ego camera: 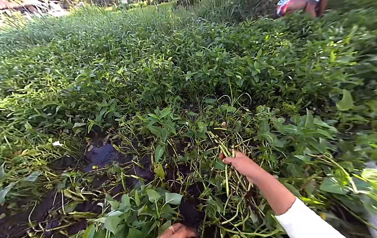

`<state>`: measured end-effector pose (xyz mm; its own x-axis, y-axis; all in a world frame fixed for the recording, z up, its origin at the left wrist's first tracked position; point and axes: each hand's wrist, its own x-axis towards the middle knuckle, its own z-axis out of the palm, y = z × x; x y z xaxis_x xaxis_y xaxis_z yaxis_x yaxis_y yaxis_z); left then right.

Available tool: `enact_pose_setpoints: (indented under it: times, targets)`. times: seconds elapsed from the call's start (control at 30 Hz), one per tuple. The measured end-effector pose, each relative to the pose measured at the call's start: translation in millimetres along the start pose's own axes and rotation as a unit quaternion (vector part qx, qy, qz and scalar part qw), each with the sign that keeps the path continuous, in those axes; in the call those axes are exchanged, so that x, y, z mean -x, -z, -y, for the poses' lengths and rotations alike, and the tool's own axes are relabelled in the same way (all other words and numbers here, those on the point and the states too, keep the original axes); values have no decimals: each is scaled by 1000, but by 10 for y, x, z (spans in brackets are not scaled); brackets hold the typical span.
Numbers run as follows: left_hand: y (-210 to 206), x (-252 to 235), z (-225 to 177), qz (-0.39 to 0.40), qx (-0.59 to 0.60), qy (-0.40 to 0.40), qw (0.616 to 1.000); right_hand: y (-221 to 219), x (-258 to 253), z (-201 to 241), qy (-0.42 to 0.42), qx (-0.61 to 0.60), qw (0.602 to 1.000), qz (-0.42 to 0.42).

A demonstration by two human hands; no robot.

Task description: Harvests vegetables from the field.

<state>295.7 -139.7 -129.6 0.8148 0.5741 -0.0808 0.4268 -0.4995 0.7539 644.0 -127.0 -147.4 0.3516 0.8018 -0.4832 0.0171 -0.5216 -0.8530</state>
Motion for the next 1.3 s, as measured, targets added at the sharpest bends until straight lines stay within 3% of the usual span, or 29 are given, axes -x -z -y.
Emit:
enact_pose_setpoints:
  times: [0.07, 0.13, 0.23, 0.33, 0.57, 0.8, 0.9, 1.1, 1.3]
  targets:
    - [-398, -348, -101, -103, 140, 33, 984, -104, 372, -65, -6, 6, 999, 35]
    - [-748, -626, -171, -148, 268, 92, 948, -221, 570, -254, -20, 16, 999, 39]
    - [-1083, -777, -271, -86, 293, 186, 934, -393, 734, -638, -46, -12, 998, 27]
    - [-1256, -707, -241, -49, 285, 226, 930, -534, 893, -914, -46, -73, 995, 44]
    - [-1240, -348, -18, -50, 375, 234, 896, -510, 1213, -1179, -8, -205, 971, 126]
    - [-1014, -147, 54, -41, 493, 215, 842, -396, 1292, -1037, 14, -264, 964, -9]
    - [-898, -144, -40, -45, 557, 203, 804, -388, 1340, -957, 22, -322, 946, -22]
    - [-793, -99, -173, -36, 653, 165, 738, -552, 1478, -809, 3, -353, 935, 21]
    - [-797, -77, -283, -21, 693, 186, 696, -687, 1440, -733, 23, -282, 955, 92]
